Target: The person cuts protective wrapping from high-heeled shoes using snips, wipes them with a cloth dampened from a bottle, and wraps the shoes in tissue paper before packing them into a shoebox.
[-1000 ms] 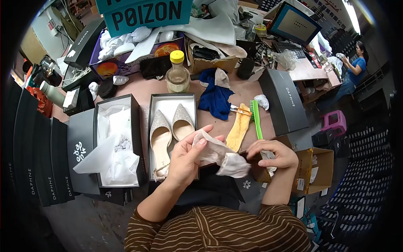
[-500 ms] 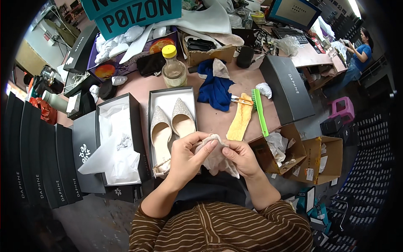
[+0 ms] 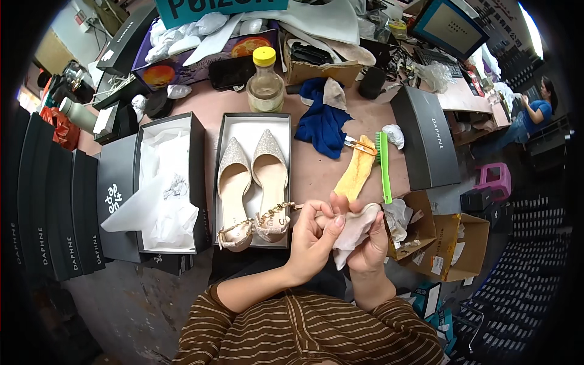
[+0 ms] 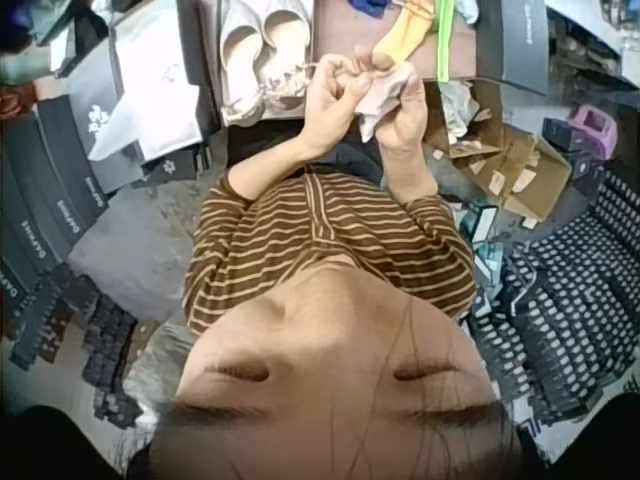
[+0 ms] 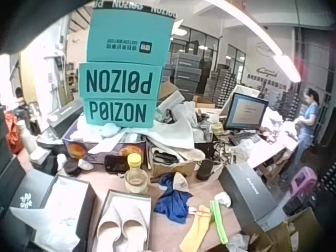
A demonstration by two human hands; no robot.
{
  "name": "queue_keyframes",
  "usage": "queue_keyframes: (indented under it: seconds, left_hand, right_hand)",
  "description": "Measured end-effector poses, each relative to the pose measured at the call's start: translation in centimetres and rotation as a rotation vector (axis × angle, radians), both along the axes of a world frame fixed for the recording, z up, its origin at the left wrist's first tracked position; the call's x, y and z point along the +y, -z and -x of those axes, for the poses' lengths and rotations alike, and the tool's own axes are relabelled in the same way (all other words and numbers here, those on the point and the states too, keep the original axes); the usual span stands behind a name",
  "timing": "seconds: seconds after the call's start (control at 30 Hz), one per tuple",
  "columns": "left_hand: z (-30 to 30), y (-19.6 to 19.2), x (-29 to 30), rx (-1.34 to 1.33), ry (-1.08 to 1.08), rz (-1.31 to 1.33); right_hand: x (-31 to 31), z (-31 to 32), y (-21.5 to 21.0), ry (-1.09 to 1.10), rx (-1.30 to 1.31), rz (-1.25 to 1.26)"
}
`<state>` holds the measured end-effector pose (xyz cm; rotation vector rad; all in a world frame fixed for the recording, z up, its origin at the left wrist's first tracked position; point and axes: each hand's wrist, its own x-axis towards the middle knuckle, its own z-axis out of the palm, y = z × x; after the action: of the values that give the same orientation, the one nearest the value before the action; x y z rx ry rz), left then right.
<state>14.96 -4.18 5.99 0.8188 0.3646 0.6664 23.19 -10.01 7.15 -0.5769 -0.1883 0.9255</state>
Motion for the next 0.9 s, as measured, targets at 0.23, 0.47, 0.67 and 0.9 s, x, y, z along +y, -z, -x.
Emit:
queue_keyframes:
  seconds: [0.23, 0.47, 0.67, 0.9]
  left_hand:
    - [5.5, 6.6, -0.9, -0.125, -0.201, -1.021]
    - [11.9, 9.1, -2.0, 0.662, -0.329, -1.114]
    - [11.2, 9.0, -0.4, 0.599, -0.351, -0.892]
    - [7.5, 6.6, 3.7, 0.649, -0.196, -0.777]
  right_hand:
    - [6.6, -5.5, -1.8, 0.325, -1.065, 0.454]
    - [24.4, -11.2, -0.4, 0.825, -2.004, 0.34]
    - [27.8, -9.3, 2.3, 0.797, -2.097, 0.44]
    - [28.6, -10.6, 3.0, 0.801, -1.96, 0.479]
